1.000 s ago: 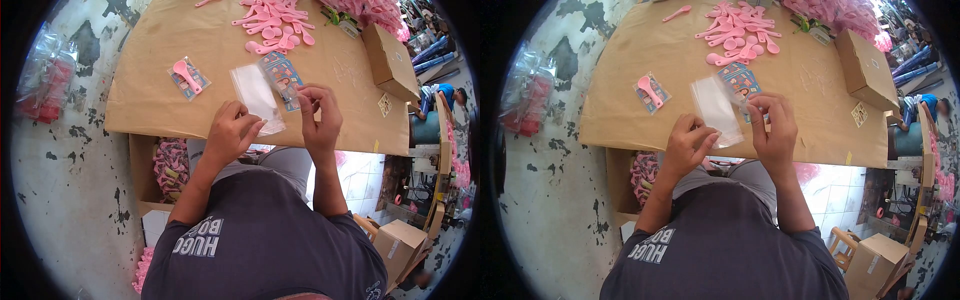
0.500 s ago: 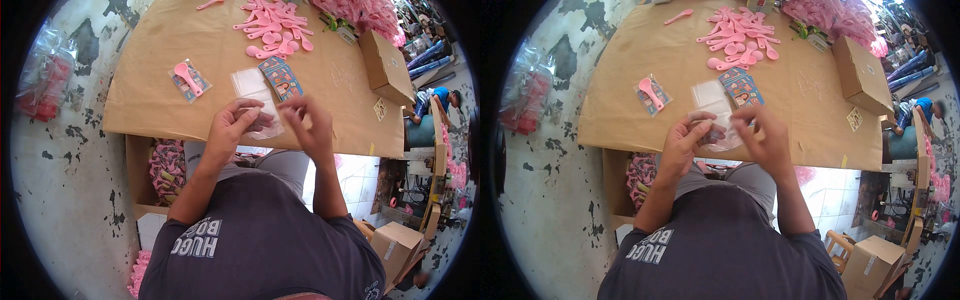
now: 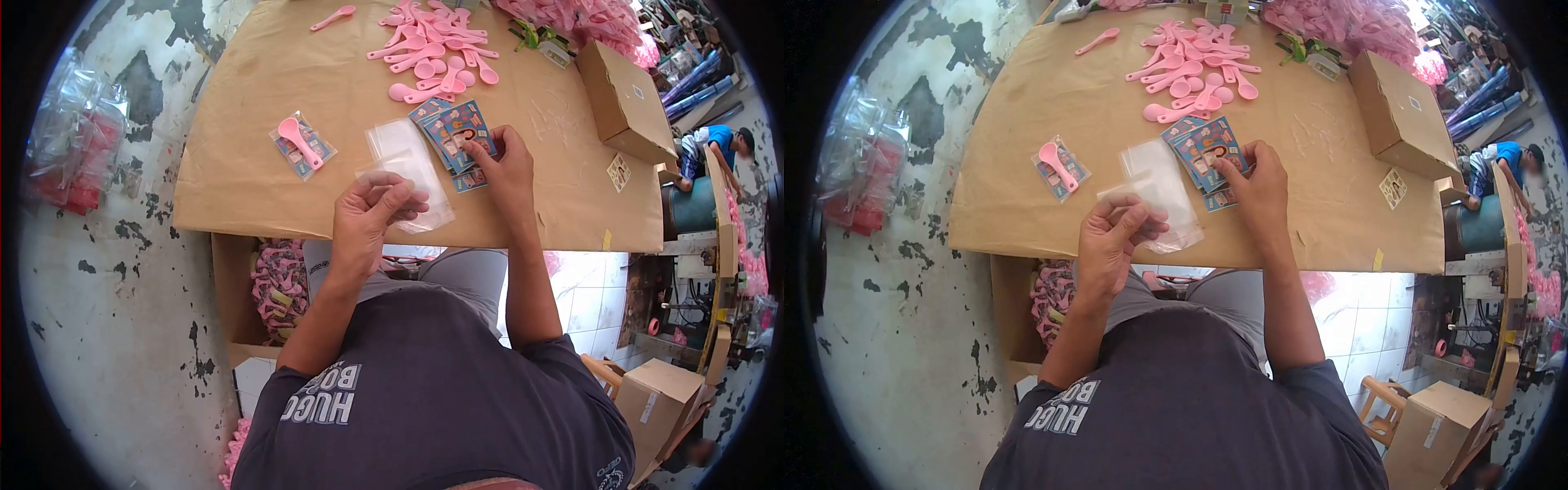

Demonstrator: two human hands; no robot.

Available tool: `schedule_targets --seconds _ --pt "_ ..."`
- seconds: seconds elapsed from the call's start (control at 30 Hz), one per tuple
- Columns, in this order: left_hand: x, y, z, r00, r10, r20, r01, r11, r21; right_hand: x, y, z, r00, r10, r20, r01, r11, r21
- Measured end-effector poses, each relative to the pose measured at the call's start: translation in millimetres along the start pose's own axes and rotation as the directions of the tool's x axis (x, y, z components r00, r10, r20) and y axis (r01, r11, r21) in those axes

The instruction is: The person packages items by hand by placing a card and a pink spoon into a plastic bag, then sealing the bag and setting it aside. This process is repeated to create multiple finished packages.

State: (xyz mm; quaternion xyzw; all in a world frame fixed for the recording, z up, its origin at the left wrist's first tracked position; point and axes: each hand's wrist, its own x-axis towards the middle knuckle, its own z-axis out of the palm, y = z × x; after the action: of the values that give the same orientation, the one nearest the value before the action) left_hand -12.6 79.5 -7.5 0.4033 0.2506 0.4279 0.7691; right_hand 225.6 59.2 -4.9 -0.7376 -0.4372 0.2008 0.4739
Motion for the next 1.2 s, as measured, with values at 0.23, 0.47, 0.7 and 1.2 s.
schedule_targets --seconds 0.23,0.47,0.7,1.2 --pt "0 13 28 0.997 -0.041 -0.070 0.029 0.986 -0.165 -4 6 1 0.912 -0.332 -0.238 0.321 0.943 -0.087" --pt "6 15 6 0.997 0.068 -0.025 -0.070 0.995 -0.078 -57 -15 -21 0.991 -0.131 0.006 0.120 0.925 0.360" --pt "6 13 17 0.999 0.038 -0.003 -0.037 0.965 -0.261 -92 -31 -4 0.947 -0.012 0.322 -0.162 0.846 0.507" --pt "9 1 25 0.994 0.066 0.086 -0.047 0.976 -0.211 -91 -32 -6 0.916 -0.023 0.401 -0.172 0.880 0.442"
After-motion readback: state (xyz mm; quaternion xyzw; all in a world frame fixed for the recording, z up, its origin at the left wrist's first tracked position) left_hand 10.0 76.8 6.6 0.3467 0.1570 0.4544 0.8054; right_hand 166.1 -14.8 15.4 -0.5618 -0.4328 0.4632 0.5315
